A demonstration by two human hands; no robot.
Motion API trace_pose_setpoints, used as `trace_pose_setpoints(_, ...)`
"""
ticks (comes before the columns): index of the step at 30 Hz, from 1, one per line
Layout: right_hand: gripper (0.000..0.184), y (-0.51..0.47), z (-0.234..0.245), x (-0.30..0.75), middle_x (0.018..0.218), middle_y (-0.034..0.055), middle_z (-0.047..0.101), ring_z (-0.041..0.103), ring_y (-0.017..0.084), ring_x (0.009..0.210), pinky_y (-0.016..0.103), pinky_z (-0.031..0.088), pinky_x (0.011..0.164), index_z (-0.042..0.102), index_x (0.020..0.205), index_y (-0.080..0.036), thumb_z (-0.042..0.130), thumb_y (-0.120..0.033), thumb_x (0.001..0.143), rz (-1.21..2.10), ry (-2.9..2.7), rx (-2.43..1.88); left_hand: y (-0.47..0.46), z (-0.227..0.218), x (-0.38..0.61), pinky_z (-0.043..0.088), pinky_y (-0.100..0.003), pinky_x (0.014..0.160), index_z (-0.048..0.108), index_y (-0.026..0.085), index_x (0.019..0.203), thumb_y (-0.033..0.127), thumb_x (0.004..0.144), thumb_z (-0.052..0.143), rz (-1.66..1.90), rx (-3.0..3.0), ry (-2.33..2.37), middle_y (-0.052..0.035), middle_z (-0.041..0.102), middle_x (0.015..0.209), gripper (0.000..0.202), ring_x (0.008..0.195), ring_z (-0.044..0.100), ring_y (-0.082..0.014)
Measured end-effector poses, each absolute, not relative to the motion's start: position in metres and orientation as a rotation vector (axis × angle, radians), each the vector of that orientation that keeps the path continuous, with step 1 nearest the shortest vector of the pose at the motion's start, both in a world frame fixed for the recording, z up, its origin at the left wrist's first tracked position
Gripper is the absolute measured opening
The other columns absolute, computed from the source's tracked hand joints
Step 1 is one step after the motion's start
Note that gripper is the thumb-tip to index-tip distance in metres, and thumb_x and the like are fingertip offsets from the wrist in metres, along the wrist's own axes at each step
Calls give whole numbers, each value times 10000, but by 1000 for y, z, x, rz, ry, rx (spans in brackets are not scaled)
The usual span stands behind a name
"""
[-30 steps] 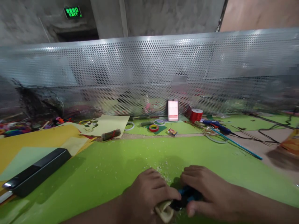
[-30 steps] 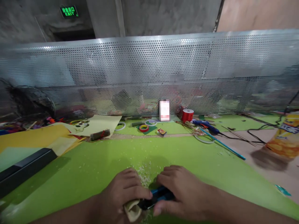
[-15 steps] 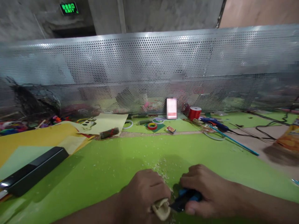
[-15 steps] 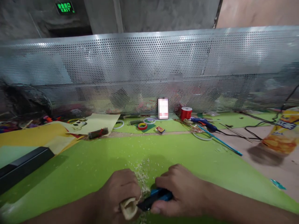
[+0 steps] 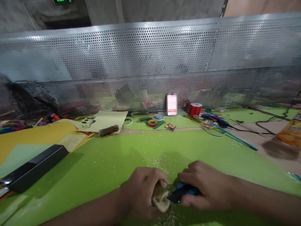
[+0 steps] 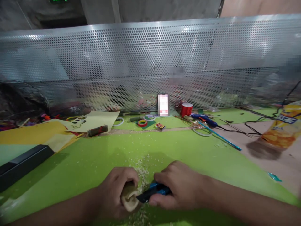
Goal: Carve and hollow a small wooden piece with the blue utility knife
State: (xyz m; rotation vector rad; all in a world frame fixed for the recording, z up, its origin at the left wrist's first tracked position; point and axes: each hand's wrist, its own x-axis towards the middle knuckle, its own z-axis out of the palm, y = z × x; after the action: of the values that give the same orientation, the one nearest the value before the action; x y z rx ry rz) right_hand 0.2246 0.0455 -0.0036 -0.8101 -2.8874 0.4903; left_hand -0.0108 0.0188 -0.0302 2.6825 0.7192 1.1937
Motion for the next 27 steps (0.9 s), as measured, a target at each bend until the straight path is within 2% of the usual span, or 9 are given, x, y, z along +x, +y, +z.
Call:
trace_pose_setpoints(6, 543, 43, -2, 224, 579, 10, 551, 391, 122, 456, 279, 223, 488, 568, 764, -205, 344, -680, 903, 415, -2930, -873, 18, -33, -13, 329, -188, 430, 423, 206, 1050, 466, 894, 496, 1157, 2667, 707, 42, 571, 648, 312, 454, 480, -88)
trace_pose_setpoints(10, 570, 42, -2, 223, 562, 7, 544, 389, 120, 442, 284, 205, 476, 581, 768, -199, 328, -692, 902, 387, -2937, -878, 16, -29, -13, 330, -194, 426, 442, 201, 1037, 451, 901, 511, 1147, 2676, 706, 51, 553, 610, 293, 437, 467, -88)
trace_pose_setpoints(17, 639, 43, -6, 219, 546, 12, 557, 368, 121, 432, 292, 167, 477, 575, 755, -210, 283, -767, 870, 343, -2926, -919, 17, -27, -12, 346, -211, 428, 422, 208, 1017, 479, 960, 365, 1143, 2727, 635, 62, 545, 572, 283, 420, 480, -98)
trace_pose_setpoints(27, 658, 32, -4, 212, 581, 48, 614, 389, 127, 415, 290, 171, 459, 603, 767, -202, 281, -768, 864, 326, -2891, -1172, 17, -27, -13, 305, -210, 433, 422, 200, 1021, 395, 906, 486, 1063, 2756, 706, 48, 562, 623, 235, 437, 476, -95)
